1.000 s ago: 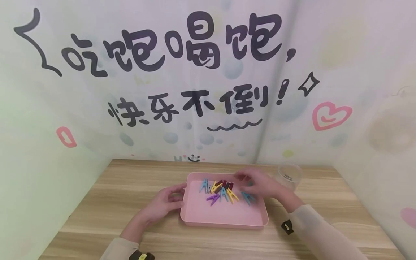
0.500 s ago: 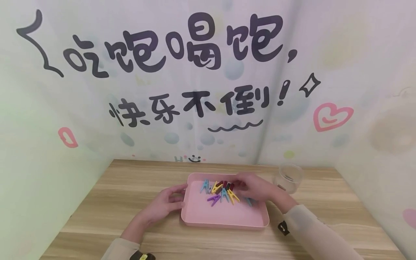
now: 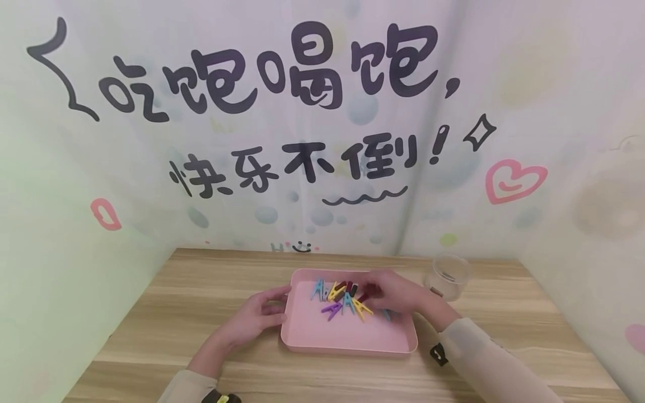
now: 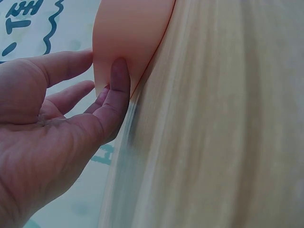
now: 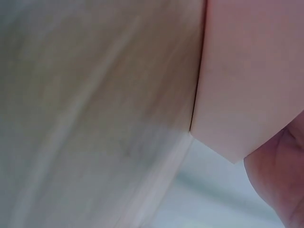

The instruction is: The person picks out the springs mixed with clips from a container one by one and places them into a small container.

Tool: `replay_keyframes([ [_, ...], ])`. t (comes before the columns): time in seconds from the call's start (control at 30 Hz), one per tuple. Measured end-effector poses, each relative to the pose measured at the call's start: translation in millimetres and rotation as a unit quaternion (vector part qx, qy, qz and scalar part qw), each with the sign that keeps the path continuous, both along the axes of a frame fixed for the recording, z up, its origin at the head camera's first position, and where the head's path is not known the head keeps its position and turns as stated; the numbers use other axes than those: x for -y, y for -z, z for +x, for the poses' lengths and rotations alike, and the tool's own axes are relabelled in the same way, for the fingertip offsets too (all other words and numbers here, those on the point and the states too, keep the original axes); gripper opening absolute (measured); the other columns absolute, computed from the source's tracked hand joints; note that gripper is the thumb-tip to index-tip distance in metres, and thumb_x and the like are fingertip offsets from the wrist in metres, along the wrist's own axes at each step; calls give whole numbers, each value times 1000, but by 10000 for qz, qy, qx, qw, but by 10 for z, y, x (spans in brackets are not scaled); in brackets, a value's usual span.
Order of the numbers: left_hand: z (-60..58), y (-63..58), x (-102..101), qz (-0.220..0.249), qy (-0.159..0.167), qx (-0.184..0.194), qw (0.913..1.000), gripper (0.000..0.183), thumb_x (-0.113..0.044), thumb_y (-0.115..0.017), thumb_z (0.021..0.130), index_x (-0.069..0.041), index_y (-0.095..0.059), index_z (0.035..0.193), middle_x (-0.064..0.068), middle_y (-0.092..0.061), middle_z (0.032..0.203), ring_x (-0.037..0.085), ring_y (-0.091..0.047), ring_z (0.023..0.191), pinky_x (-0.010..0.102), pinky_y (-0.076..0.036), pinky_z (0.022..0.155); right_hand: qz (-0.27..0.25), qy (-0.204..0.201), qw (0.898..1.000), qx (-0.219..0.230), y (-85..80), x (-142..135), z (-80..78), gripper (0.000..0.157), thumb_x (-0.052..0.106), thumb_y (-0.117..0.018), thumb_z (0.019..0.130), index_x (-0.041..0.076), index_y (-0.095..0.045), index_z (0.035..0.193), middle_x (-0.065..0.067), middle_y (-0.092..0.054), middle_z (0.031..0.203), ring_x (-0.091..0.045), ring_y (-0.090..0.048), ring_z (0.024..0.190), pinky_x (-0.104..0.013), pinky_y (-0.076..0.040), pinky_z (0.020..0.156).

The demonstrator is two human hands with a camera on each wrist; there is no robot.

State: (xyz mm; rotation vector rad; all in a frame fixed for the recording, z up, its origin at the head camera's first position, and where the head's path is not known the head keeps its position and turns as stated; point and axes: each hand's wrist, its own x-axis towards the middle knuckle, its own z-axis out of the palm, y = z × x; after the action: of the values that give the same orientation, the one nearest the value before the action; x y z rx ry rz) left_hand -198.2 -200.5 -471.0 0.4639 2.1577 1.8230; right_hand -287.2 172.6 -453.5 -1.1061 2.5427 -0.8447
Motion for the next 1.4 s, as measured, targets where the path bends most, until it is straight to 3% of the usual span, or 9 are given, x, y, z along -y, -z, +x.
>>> replay_keyframes([
  [0.37, 12, -4, -3, 16, 30, 18, 10000, 66, 4, -65, 101, 12, -35, 159, 34, -49, 147, 47, -59, 130, 37, -59, 100, 316, 164, 9994, 7, 28, -12, 30, 19, 9, -79, 95, 25, -76, 104, 13, -71, 99, -7, -66, 88, -26, -60, 80],
  [0.63, 26, -21, -9, 34, 74, -52, 10000, 66, 3, -66, 101, 13, -34, 158, 35, -48, 147, 49, -59, 129, 38, -60, 100, 201, 212, 9996, 41, 51, -42, 25, 21, 10, -79, 95, 28, -76, 104, 14, -71, 96, -9, -65, 85, -27, -60, 76],
  [1.13, 32, -43, -7, 101, 94, -9, 9999, 67, 4, -65, 101, 14, -32, 159, 36, -47, 147, 50, -58, 130, 38, -59, 101, -124, 402, 9991, -15, -131, -69, 115, 13, 16, -82, 94, 23, -77, 105, 12, -74, 98, -10, -67, 85, -28, -61, 76],
  [1.4, 27, -48, -6, 130, 103, -8, 9999, 67, 5, -64, 101, 14, -30, 159, 37, -46, 148, 50, -58, 130, 38, -60, 100, -158, 382, 9980, -476, -214, -156, 130, 15, 11, -80, 92, 22, -74, 101, 15, -72, 97, -7, -64, 86, -34, -62, 78],
])
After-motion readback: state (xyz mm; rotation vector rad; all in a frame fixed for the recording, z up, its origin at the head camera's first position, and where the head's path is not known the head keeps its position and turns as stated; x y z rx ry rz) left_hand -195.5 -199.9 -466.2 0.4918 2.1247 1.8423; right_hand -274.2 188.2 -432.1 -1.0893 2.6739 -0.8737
